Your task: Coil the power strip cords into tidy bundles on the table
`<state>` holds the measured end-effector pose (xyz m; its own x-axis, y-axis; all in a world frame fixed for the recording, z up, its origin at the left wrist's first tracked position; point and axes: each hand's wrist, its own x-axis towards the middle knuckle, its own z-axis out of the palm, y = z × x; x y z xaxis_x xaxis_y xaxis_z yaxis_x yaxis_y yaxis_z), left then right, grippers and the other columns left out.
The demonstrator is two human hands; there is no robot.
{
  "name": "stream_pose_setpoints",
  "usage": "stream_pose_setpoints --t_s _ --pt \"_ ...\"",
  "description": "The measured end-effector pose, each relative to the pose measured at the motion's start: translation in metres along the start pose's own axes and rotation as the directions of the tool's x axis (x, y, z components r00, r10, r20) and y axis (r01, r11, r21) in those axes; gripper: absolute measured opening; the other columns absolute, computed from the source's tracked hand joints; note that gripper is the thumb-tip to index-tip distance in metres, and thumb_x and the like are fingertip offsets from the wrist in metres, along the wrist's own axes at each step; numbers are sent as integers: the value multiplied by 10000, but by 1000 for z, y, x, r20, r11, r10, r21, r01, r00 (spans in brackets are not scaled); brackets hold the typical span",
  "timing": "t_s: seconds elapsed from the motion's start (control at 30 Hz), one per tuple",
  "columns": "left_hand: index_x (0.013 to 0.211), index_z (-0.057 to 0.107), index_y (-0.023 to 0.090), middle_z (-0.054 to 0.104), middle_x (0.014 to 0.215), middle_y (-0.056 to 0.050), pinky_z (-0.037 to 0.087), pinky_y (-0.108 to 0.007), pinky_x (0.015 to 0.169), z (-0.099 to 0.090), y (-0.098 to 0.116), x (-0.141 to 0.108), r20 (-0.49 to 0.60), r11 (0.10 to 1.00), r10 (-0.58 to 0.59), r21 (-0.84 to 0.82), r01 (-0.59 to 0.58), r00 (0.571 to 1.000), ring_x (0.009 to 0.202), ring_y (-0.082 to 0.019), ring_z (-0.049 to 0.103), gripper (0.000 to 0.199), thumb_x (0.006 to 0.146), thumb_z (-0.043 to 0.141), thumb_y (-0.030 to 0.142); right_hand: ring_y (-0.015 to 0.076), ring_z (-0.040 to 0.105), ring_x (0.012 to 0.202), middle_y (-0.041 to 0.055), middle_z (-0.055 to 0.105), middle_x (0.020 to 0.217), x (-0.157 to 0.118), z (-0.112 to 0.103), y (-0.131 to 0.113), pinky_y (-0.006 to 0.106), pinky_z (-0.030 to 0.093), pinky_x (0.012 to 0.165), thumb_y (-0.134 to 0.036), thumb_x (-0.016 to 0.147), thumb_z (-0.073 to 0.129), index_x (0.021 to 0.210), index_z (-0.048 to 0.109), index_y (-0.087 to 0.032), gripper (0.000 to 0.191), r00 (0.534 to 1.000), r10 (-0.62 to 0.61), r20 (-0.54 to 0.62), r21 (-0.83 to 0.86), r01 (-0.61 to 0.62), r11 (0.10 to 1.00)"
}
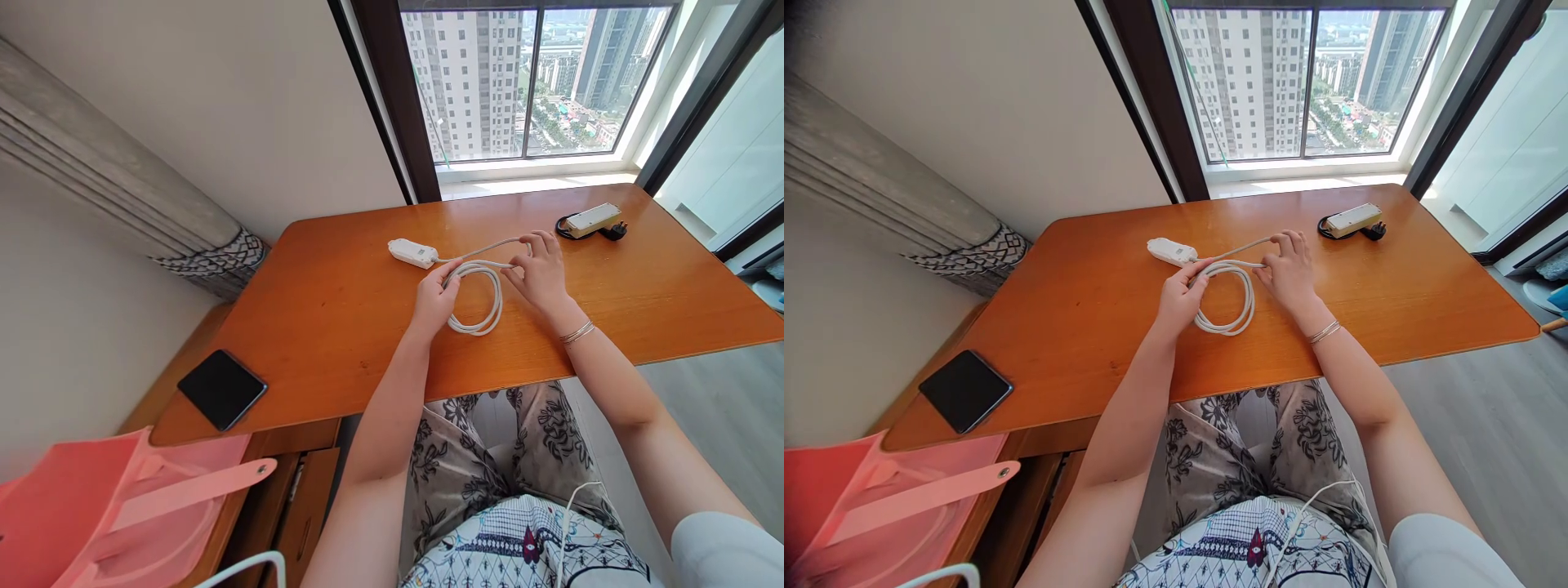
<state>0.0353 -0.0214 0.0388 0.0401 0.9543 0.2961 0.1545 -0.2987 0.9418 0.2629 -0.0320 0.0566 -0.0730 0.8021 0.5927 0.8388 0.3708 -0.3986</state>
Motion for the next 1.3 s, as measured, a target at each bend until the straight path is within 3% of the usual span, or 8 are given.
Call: stream_pose_setpoints --t_s 0.07,0.2,0.4,0.67,0.8,0.93,1.03,1.3 --pt "1151 766 186 774 1127 -92 551 -362 997 1 2 -1 -39 999 43 11 -42 998 1113 -242 690 340 827 675 230 328 571 1130 89 683 938 0 0 -1 567 357 1135 -379 906 662 744 675 -272 195 998 10 57 92 -15 996" --pt "1221 738 193 762 1198 -96 532 -389 1057 0 5 -2 -96 996 85 21 -83 992 1184 -252 675 376 865 662 285 250 611 807 36 624 701 -5 5 -7 419 482 910 -428 927 630 768 641 -263 230 972 161 169 300 -206 932" --pt "1275 715 181 713 1326 -124 480 -373 1125 -1 7 -6 -209 969 239 115 -218 948 1249 -251 650 400 921 627 345 174 640 755 8 715 865 -8 15 -17 335 551 772 -474 809 744 976 708 -234 295 917 201 344 694 -393 603" --pt "1393 639 233 699 1308 -118 562 -326 973 4 9 -10 -270 989 132 -23 -143 954 1211 -238 656 503 955 606 478 205 690 893 17 753 900 -4 15 -15 378 570 910 -404 672 868 927 741 -200 350 855 81 512 780 -502 374" --pt "1418 618 245 716 1170 -104 555 -256 729 6 6 -9 -332 984 99 -109 -142 938 903 -173 694 558 949 604 548 209 707 886 13 760 885 -7 19 -20 394 587 903 -388 653 885 952 726 -214 381 853 47 520 797 -505 331" --pt "1402 628 249 685 930 -57 450 -241 561 10 4 -11 -356 981 90 -131 -145 930 652 -116 577 602 928 607 619 186 698 818 -4 744 840 -8 21 -19 385 590 882 -357 657 883 974 721 -217 382 846 47 532 780 -510 363" --pt "1414 616 252 645 826 -28 408 -243 534 11 4 -12 -347 983 72 -137 -127 935 590 -101 498 622 920 612 632 178 697 817 -1 740 829 -8 23 -19 373 581 887 -362 698 858 945 711 -213 323 839 30 543 776 -515 364" --pt "1361 627 271 687 950 -35 387 -232 521 14 5 -6 -384 962 -45 -266 -64 922 543 -70 377 456 944 623 455 187 732 856 20 780 889 -14 34 -29 344 587 840 -442 675 883 942 594 -236 444 804 86 588 785 -593 178"
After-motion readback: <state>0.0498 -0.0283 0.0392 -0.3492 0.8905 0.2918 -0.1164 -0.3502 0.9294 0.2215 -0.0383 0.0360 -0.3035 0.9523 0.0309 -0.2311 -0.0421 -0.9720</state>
